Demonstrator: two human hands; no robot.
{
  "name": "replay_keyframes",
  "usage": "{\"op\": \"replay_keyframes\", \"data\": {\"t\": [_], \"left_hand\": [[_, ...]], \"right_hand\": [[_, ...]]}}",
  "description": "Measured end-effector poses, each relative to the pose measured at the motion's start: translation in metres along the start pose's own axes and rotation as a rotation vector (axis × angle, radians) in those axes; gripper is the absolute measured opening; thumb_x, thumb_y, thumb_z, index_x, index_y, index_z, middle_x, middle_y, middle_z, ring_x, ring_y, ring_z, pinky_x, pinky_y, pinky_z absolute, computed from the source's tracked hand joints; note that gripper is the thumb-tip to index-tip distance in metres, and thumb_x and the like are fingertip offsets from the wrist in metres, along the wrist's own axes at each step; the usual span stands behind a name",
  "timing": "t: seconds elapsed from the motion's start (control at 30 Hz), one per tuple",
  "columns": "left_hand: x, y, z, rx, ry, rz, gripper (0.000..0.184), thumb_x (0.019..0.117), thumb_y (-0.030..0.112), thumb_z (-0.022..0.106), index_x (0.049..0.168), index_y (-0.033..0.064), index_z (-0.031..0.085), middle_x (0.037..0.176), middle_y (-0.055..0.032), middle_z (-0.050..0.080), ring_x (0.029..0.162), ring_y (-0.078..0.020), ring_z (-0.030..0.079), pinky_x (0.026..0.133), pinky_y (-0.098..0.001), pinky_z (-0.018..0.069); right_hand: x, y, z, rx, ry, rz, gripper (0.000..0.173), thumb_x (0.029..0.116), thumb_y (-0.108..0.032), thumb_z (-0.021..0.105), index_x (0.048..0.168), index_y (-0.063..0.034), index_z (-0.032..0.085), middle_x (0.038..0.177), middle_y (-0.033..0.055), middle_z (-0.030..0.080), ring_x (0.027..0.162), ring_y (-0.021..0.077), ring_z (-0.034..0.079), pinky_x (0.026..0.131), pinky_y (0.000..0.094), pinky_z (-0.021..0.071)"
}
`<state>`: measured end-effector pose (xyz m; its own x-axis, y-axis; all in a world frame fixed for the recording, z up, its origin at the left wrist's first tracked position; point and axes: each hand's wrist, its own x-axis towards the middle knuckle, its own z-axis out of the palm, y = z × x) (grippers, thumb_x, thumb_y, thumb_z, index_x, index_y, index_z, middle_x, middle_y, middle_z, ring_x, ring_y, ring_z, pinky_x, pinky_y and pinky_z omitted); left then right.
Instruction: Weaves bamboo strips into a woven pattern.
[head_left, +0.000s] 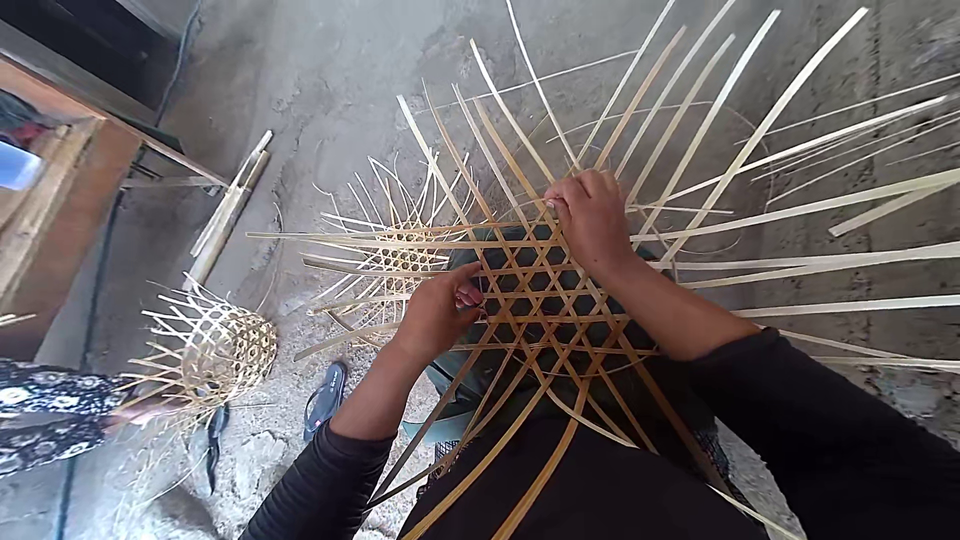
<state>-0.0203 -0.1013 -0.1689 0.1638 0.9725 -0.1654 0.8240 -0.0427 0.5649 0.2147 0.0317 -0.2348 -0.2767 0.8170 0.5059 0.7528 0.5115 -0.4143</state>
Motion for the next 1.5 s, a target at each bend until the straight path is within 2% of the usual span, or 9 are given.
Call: {"op": "replay_keyframes", "data": {"t": [0.17, 0.3, 0.4, 0.47, 0.6, 0.97, 1.17, 1.33, 1.5], "left_hand": [[-0.001, 0.014, -0.018, -0.106, 0.039, -0.097, 0.044, 0.0946, 0.025, 0.075, 0.135, 0.0107, 0.066, 0.099, -0.002, 0.076, 0.079, -0.0112, 0.071, 0.075, -0.0339, 0.06], [0.01, 0.014, 0.009, -1.051, 0.414, -0.18, 0.02, 0.1088, 0.009, 0.041, 0.118, 0.002, 0.058, 0.102, -0.0092, 0.07, 0.091, -0.0179, 0.07, 0.088, -0.0356, 0.0585], [0.03, 0.008, 0.042, -1.47, 0.655, -0.352, 0.027, 0.1122, 0.019, 0.028, 0.1, 0.0095, 0.05, 0.081, -0.0041, 0.064, 0.073, -0.0143, 0.066, 0.077, -0.0295, 0.057], [0.037, 0.007, 0.043, -1.457, 0.638, -0.459, 0.023, 0.1124, 0.017, 0.03, 0.103, 0.0074, 0.048, 0.079, -0.0045, 0.061, 0.066, -0.0122, 0.063, 0.07, -0.0256, 0.0565], [0.049, 0.0, 0.014, -1.305, 0.275, -0.581, 0.032, 0.1118, 0.016, 0.037, 0.142, 0.0103, 0.046, 0.088, -0.0047, 0.056, 0.062, -0.0097, 0.056, 0.061, -0.022, 0.0522], [0.039, -0.005, 0.033, -1.398, 0.449, -0.365, 0.008, 0.1083, 0.017, 0.05, 0.109, 0.0102, 0.052, 0.084, -0.0031, 0.063, 0.071, -0.0099, 0.064, 0.072, -0.0244, 0.0568], [0.024, -0.002, 0.068, -1.052, 0.614, -0.05, 0.044, 0.1093, 0.018, 0.043, 0.149, -0.0008, 0.047, 0.134, -0.0177, 0.064, 0.122, -0.0237, 0.064, 0.107, -0.0388, 0.0505], [0.018, 0.033, 0.045, -1.131, 0.52, -0.122, 0.035, 0.1073, 0.009, 0.042, 0.136, -0.0051, 0.056, 0.102, -0.0148, 0.071, 0.09, -0.0202, 0.072, 0.086, -0.0356, 0.0598], [0.044, 0.036, 0.014, -0.844, 0.115, -0.131, 0.054, 0.1109, 0.01, 0.036, 0.162, 0.0091, 0.019, 0.121, -0.013, 0.068, 0.095, -0.0169, 0.07, 0.087, -0.0338, 0.0566]], "right_hand": [[0.001, -0.001, 0.002, -0.001, -0.025, 0.025, 0.021, 0.1058, -0.02, 0.055, 0.111, -0.0077, 0.071, 0.107, 0.017, 0.067, 0.105, 0.039, 0.063, 0.087, 0.0542, 0.0512], [0.001, 0.0, 0.002, 0.013, -0.046, 0.047, 0.02, 0.1056, -0.02, 0.055, 0.111, -0.008, 0.071, 0.108, 0.0171, 0.067, 0.106, 0.0387, 0.063, 0.087, 0.0544, 0.0512], [0.002, -0.002, -0.001, 0.028, -0.066, 0.057, 0.02, 0.105, -0.019, 0.056, 0.111, -0.0067, 0.07, 0.111, 0.0192, 0.067, 0.109, 0.0405, 0.063, 0.09, 0.0568, 0.0506], [0.002, -0.001, -0.002, 0.026, -0.065, 0.055, 0.019, 0.1048, -0.018, 0.056, 0.111, -0.0064, 0.07, 0.11, 0.0191, 0.066, 0.109, 0.0403, 0.063, 0.09, 0.056, 0.0508], [0.001, 0.0, -0.004, 0.03, -0.068, 0.065, 0.018, 0.1042, -0.017, 0.057, 0.11, -0.0059, 0.07, 0.109, 0.0196, 0.067, 0.108, 0.0409, 0.063, 0.09, 0.0559, 0.0505], [0.002, -0.002, -0.004, 0.028, -0.071, 0.068, 0.019, 0.1044, -0.016, 0.057, 0.112, -0.0057, 0.07, 0.111, 0.0203, 0.066, 0.108, 0.0418, 0.063, 0.091, 0.0571, 0.0504], [0.002, -0.003, -0.003, 0.013, -0.054, 0.059, 0.018, 0.1047, -0.017, 0.056, 0.112, -0.0069, 0.07, 0.109, 0.0188, 0.067, 0.107, 0.0415, 0.062, 0.089, 0.0573, 0.0499], [0.001, -0.003, -0.003, 0.023, -0.041, 0.046, 0.02, 0.1048, -0.017, 0.056, 0.112, -0.0067, 0.071, 0.11, 0.0199, 0.067, 0.108, 0.0424, 0.063, 0.089, 0.0584, 0.0503], [0.0, -0.003, -0.001, 0.037, -0.033, 0.033, 0.021, 0.1053, -0.018, 0.055, 0.112, -0.0057, 0.071, 0.11, 0.0207, 0.067, 0.108, 0.0428, 0.063, 0.09, 0.0591, 0.0501]]}}
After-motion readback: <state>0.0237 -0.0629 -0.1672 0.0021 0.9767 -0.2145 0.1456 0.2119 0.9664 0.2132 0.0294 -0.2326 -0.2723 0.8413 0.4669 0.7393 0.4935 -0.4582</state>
